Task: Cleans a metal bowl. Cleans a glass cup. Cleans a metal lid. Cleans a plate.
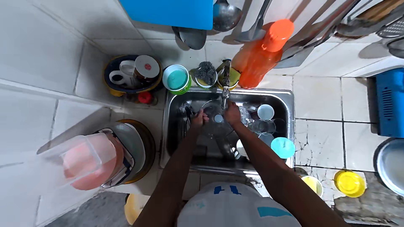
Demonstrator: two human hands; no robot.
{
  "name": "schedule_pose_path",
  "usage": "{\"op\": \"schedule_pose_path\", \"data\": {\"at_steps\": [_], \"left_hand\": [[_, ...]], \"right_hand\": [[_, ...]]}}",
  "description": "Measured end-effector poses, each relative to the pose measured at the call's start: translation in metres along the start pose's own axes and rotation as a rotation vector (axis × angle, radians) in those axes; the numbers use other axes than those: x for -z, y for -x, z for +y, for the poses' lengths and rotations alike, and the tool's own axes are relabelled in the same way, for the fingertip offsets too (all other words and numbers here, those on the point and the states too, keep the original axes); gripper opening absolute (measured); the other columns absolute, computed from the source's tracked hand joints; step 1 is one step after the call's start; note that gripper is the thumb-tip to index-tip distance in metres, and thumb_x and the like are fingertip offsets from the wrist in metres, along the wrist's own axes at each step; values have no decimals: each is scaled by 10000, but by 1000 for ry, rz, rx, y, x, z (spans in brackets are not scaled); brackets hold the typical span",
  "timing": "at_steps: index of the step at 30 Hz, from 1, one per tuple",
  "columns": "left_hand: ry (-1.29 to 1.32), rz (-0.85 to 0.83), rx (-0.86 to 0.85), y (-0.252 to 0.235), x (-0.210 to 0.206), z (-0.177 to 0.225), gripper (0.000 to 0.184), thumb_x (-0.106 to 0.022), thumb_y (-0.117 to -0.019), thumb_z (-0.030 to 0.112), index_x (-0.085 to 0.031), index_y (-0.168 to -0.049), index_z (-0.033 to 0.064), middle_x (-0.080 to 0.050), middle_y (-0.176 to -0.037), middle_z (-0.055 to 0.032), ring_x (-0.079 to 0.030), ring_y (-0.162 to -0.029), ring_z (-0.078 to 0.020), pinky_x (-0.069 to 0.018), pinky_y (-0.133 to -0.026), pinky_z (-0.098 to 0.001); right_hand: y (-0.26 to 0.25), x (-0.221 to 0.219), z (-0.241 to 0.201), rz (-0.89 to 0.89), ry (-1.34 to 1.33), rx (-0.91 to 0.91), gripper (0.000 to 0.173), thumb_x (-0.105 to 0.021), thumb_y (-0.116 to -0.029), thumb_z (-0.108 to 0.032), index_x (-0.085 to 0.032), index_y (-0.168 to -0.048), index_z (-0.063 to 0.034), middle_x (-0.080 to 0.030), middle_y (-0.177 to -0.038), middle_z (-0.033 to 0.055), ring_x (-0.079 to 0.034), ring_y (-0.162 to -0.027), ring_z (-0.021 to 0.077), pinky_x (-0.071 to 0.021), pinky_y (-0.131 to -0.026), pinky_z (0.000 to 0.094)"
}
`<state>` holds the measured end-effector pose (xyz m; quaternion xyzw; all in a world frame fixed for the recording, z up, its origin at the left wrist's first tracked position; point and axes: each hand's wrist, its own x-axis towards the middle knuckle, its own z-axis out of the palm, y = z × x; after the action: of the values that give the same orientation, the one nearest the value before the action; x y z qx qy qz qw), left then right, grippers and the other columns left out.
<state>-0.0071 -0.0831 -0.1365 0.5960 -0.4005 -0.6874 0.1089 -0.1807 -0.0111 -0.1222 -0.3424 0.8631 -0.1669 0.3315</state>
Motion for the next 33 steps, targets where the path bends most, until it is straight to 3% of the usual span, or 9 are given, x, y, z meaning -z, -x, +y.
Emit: {"op": "schedule_pose_path", "data": {"at_steps": [5,8,13,18,20,22,27,31,33], "left_hand": [[64,64,-42,-7,-12,-23,590,-374,-1078,560,-636,-1026,34,-626,-799,-78,-597,-681,-168,-536,-656,-340],[61,61,-9,-9,-15,-21,646,-397,-1054,605,-627,-1296,52,-683,-1102,-176,-665,-940,-264,-567,-823,-452],[94,-4,18,-19,1,-26,543,-422,-1071,542,-629,-1187,54,-634,-840,-79,-591,-661,-143,-526,-615,-288],[50,-89,112,-17,20,-38,485,-406,-1086,514,-580,-1010,68,-526,-668,-5,-500,-515,-92,-469,-497,-235],[-22,-80,89,-11,22,-48,518,-361,-1095,515,-579,-1002,55,-523,-658,-6,-509,-519,-97,-484,-512,-247],[-151,31,12,-4,16,-55,588,-316,-1097,539,-614,-1049,35,-568,-756,-55,-546,-625,-142,-513,-605,-318],[315,-120,-121,29,3,-23,791,-10,-1083,557,-509,-1358,7,-667,-1094,-130,-649,-912,-187,-564,-784,-385],[744,-437,8,46,27,2,576,-173,-1086,398,-617,-1143,36,-720,-999,-128,-707,-908,-242,-601,-821,-434],[638,-512,35,29,40,-8,470,-196,-1105,233,-520,-1370,21,-694,-1207,-147,-693,-1066,-248,-575,-917,-417]], "right_hand": [[11,-20,-30,-100,248,241,834,-579,-928,-603,-335,-1621,-209,-209,-1688,227,-86,-1561,491,-37,-1192,761],[32,-43,-32,-128,400,460,623,-435,-1064,-458,-350,-1617,-183,-234,-1697,172,-135,-1564,464,-133,-1191,748],[64,-38,19,-54,413,778,492,-454,-1082,-271,-442,-1571,-214,-293,-1686,121,-219,-1569,374,-186,-1233,666],[76,-34,71,161,-322,132,702,-579,-1034,-362,-320,-1599,-35,-318,-1650,198,-437,-1463,267,-394,-1186,457],[84,-18,51,39,-931,-178,475,-635,-1027,-189,-493,-1441,-5,-648,-1270,153,-713,-1008,225,-616,-862,379],[92,0,33,-203,-1155,-271,287,-593,-1026,-82,-576,-1267,73,-712,-1067,186,-732,-905,245,-623,-833,392],[128,45,-16,-276,-496,360,281,-575,-1032,-168,-687,-1195,33,-730,-1055,170,-704,-956,228,-558,-925,418],[127,41,-19,-284,20,782,339,-465,-1061,-107,-676,-1323,-68,-714,-1222,215,-689,-1116,429,-518,-967,631],[114,22,1,-255,131,932,377,-464,-1052,-52,-647,-1377,-107,-646,-1395,154,-617,-1287,374,-484,-1081,559]]}}
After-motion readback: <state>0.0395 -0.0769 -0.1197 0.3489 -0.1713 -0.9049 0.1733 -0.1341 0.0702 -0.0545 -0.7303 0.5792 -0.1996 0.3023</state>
